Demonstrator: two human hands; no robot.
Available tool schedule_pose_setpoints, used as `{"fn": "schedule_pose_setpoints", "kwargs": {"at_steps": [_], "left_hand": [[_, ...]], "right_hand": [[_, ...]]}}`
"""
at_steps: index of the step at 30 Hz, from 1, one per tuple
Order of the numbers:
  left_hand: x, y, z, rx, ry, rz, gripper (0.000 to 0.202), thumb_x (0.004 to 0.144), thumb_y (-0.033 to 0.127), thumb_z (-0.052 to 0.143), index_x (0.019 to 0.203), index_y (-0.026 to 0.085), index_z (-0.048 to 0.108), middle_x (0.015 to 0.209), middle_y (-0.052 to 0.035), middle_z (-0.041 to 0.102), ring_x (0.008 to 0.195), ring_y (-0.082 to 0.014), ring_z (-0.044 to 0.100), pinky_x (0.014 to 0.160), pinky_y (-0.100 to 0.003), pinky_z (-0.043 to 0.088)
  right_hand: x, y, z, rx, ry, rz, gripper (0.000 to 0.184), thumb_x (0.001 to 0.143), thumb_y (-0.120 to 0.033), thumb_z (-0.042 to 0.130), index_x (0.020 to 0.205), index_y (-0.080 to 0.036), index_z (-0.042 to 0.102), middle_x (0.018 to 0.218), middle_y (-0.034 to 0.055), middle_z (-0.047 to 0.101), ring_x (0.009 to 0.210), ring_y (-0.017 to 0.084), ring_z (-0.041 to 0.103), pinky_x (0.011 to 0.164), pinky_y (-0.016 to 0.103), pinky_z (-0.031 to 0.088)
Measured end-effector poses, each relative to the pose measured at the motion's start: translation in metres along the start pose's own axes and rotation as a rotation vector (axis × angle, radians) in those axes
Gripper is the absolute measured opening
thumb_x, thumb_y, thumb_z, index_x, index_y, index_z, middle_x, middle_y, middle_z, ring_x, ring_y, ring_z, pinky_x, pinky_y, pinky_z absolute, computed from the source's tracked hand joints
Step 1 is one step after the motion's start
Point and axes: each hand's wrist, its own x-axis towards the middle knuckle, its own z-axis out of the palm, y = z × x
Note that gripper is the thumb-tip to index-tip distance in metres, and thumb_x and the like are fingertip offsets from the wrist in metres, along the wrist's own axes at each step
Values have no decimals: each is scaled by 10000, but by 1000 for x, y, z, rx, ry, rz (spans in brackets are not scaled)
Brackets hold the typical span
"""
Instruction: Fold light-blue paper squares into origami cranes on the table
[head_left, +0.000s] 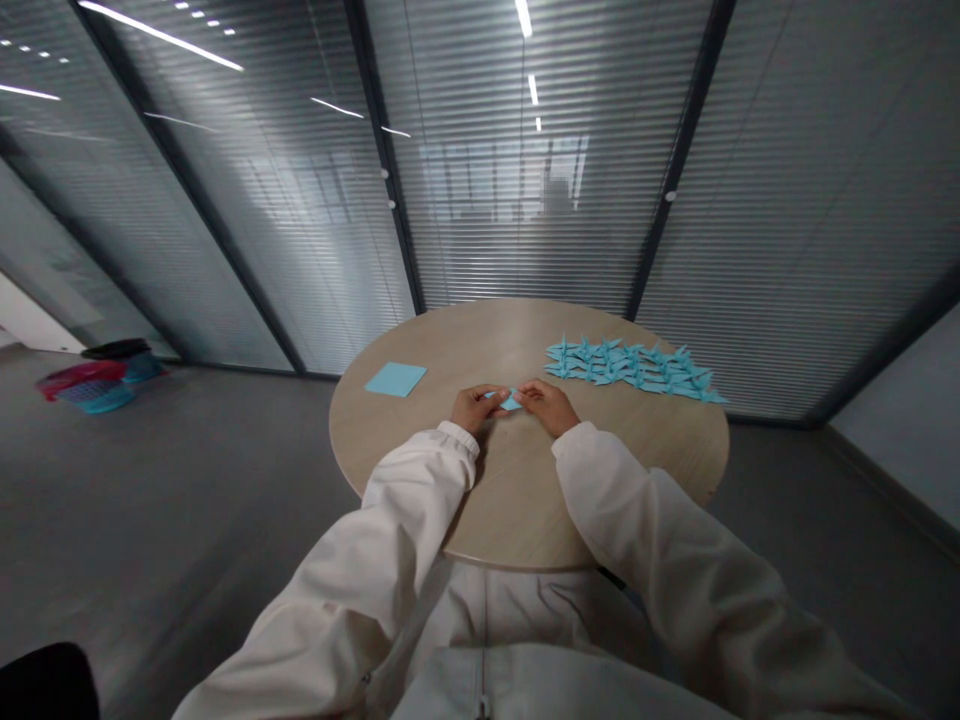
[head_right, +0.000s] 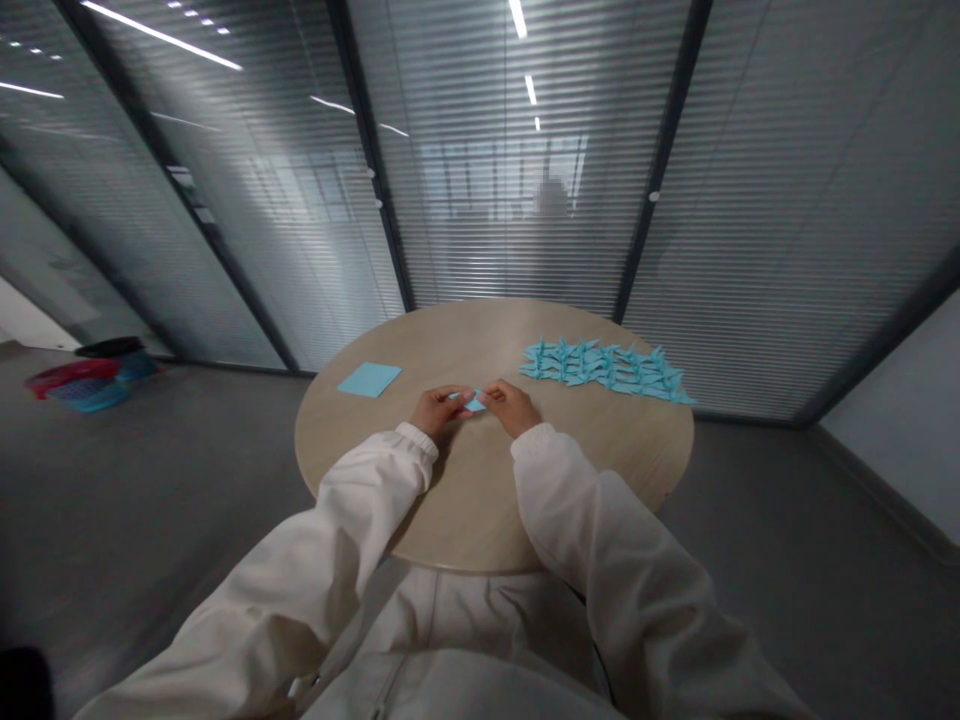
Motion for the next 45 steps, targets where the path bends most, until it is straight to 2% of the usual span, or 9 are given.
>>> {"fn": "schedule_pose_setpoints", "kwargs": {"at_steps": [12,22,33,45], "left_hand": [[-1,0,0,36,13,-18,441,456,402,822,736,87,694,618,-35,664,521,-117,606,560,-234,525],[-3,6,3,37,28,-30,361,479,350,823,690,91,688,588,-29,659,487,-111,595,543,-228,519],[-4,4,4,45,18,-18,350,506,346,813,704,87,686,598,-37,660,491,-114,596,542,-233,520],[-7,8,7,108,11,7,280,580,317,770,711,85,684,614,-29,647,484,-108,587,547,-234,506]], "right_hand": [[2,-1,-1,75,1,15,342,631,-483,662,756,-167,627,685,19,635,622,139,566,592,266,467],[1,-7,-1,163,18,72,366,574,-500,702,727,-174,637,677,21,640,618,154,580,569,275,490],[1,-9,-4,182,-5,64,340,570,-470,701,708,-164,647,670,18,650,623,153,585,598,276,489],[4,-9,-7,73,-21,52,277,614,-444,651,681,-175,658,643,14,652,610,161,586,622,290,470]]}}
